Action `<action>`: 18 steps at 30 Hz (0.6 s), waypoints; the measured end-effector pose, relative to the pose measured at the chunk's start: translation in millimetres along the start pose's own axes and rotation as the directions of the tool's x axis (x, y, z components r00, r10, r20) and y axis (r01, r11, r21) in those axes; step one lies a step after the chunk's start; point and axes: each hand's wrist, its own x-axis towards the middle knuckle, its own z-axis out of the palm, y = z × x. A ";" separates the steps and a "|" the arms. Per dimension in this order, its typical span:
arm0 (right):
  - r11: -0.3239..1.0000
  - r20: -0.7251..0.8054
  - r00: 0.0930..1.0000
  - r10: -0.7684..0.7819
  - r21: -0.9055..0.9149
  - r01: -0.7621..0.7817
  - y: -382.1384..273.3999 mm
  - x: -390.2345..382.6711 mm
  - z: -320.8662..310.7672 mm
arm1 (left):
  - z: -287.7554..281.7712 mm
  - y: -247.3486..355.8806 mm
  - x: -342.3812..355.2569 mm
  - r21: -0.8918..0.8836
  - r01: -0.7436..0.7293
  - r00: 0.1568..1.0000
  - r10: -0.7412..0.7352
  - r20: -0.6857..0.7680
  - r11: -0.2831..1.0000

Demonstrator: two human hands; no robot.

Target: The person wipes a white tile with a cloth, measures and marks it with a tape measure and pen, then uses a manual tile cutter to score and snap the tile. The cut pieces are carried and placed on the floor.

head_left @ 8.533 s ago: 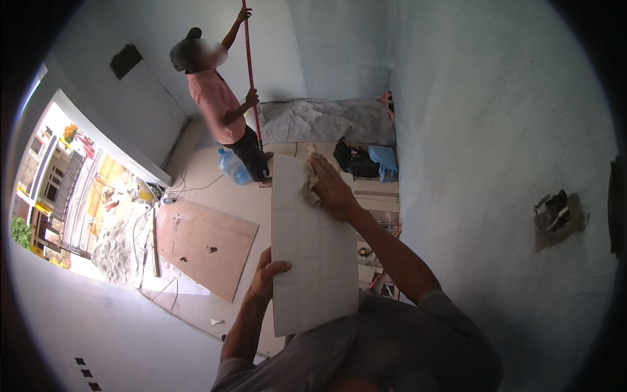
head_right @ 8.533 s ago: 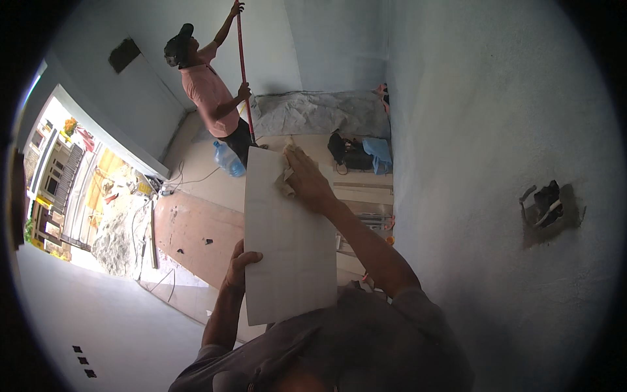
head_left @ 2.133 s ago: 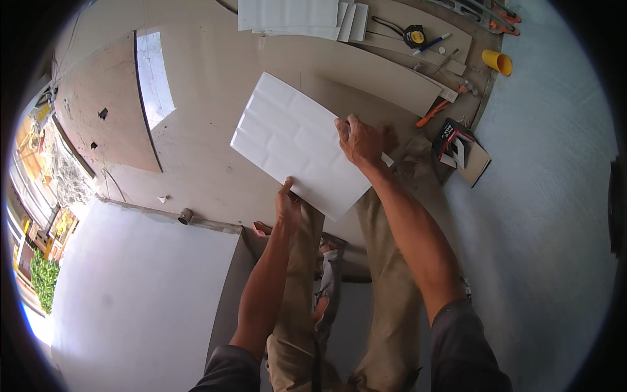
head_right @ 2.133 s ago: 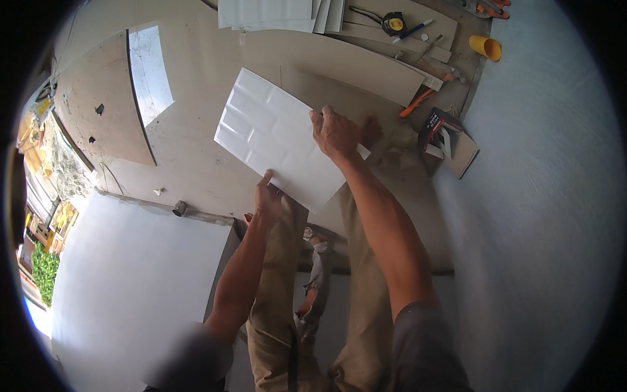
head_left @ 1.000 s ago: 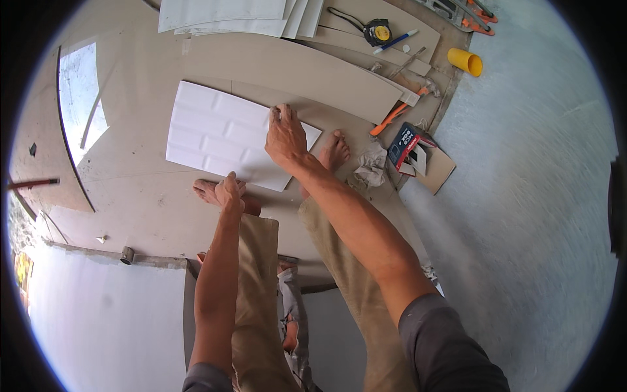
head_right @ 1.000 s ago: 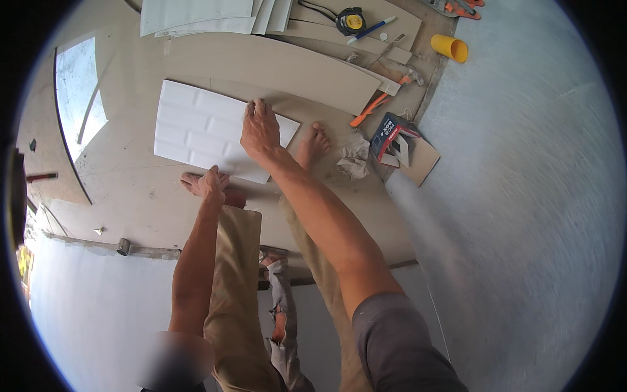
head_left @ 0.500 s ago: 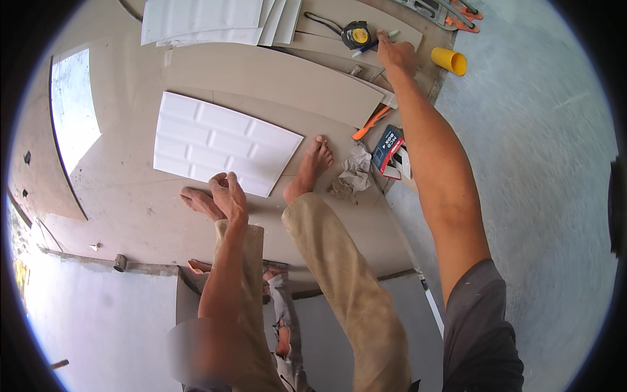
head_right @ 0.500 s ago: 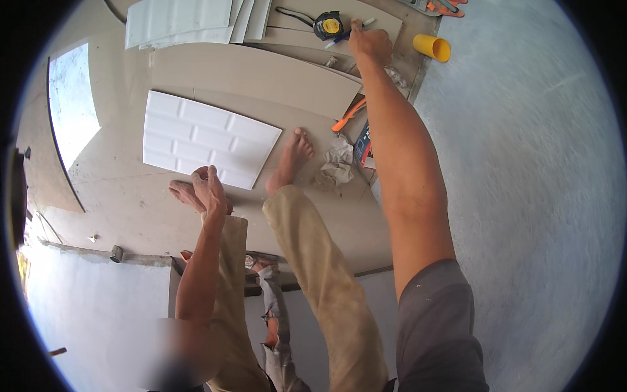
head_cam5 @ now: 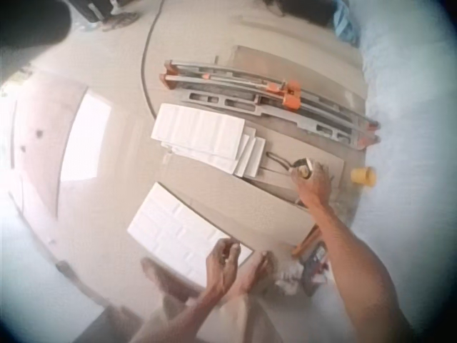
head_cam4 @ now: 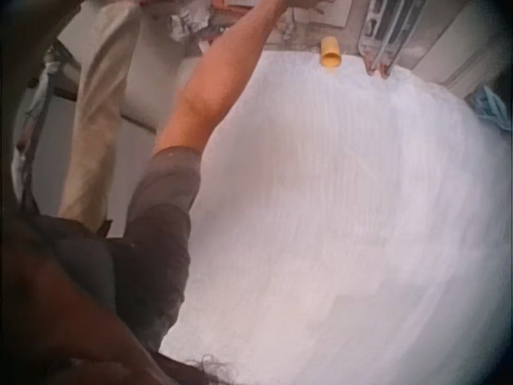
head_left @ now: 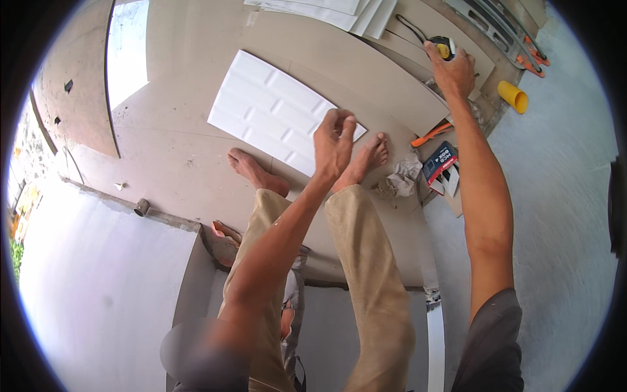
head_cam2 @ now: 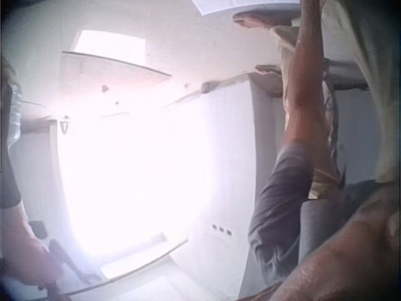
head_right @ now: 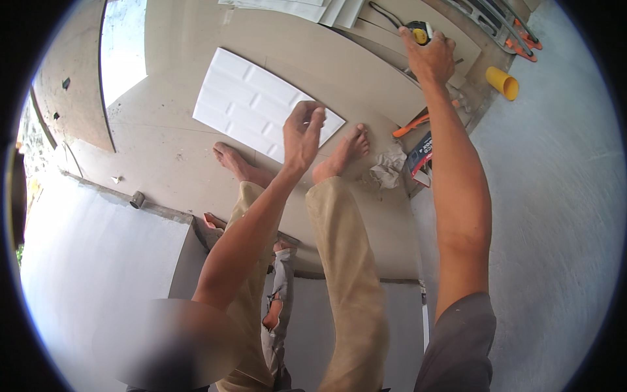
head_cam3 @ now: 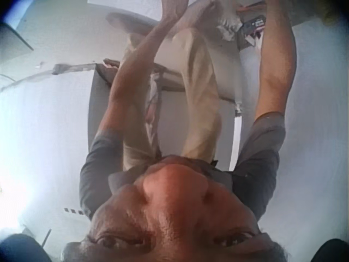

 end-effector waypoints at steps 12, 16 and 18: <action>0.707 0.539 0.707 -0.458 0.703 -0.078 -59.1 -191.5 -52.3 | -60.1 26.5 31.9 0.057 -0.014 0.862 -0.017 0.507 0.998; 0.712 0.566 0.644 -0.515 0.700 -0.046 -57.9 -242.3 -23.5 | -96.9 2.8 26.3 0.283 0.047 0.792 -0.209 0.573 0.958; 0.691 0.609 0.613 -0.504 0.710 -0.137 -60.9 -258.7 -15.5 | -112.6 -3.7 28.7 0.395 0.070 0.743 -0.312 0.592 0.916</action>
